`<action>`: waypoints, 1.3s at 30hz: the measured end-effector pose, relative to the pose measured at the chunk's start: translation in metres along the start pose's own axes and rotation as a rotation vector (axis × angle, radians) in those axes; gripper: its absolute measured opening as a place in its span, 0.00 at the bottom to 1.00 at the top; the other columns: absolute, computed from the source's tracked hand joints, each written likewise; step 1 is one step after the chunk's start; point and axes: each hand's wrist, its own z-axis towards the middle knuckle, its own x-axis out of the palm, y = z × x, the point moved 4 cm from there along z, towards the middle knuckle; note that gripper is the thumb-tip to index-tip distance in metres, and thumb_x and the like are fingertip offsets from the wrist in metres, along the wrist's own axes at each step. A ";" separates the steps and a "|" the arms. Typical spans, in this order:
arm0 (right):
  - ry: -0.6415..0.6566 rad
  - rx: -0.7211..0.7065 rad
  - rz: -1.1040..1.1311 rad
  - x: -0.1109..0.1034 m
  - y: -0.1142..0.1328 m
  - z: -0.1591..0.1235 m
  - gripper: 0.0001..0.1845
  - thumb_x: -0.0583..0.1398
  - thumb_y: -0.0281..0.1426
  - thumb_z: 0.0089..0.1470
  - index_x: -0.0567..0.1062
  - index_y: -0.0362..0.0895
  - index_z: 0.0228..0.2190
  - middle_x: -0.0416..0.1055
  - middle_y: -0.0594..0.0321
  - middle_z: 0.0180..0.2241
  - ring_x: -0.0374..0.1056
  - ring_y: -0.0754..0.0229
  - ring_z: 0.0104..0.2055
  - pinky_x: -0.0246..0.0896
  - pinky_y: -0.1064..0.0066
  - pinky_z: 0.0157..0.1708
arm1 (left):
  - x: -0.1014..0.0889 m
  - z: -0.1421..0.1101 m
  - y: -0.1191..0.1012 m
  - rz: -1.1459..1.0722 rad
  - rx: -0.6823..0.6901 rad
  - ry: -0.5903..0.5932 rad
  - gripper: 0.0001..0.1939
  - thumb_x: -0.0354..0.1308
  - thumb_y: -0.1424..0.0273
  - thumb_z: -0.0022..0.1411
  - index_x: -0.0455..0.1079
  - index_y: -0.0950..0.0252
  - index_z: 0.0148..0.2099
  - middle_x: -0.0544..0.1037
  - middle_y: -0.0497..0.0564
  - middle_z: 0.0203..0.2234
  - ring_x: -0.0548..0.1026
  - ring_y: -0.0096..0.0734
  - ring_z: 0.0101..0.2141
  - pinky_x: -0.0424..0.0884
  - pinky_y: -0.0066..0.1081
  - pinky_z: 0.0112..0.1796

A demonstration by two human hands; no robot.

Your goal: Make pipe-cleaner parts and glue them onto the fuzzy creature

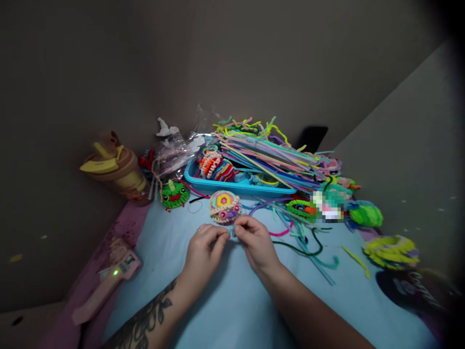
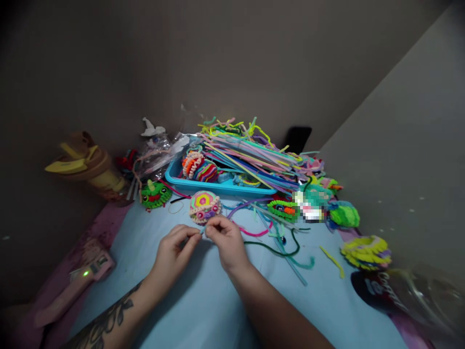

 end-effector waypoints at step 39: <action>0.085 -0.014 -0.477 -0.012 0.007 0.010 0.07 0.59 0.32 0.48 0.72 0.43 0.22 0.67 0.65 0.22 0.62 0.63 0.25 0.56 0.72 0.27 | 0.008 0.005 0.024 -0.225 -0.314 0.230 0.07 0.58 0.67 0.53 0.74 0.66 0.30 0.74 0.48 0.21 0.69 0.28 0.23 0.61 0.25 0.25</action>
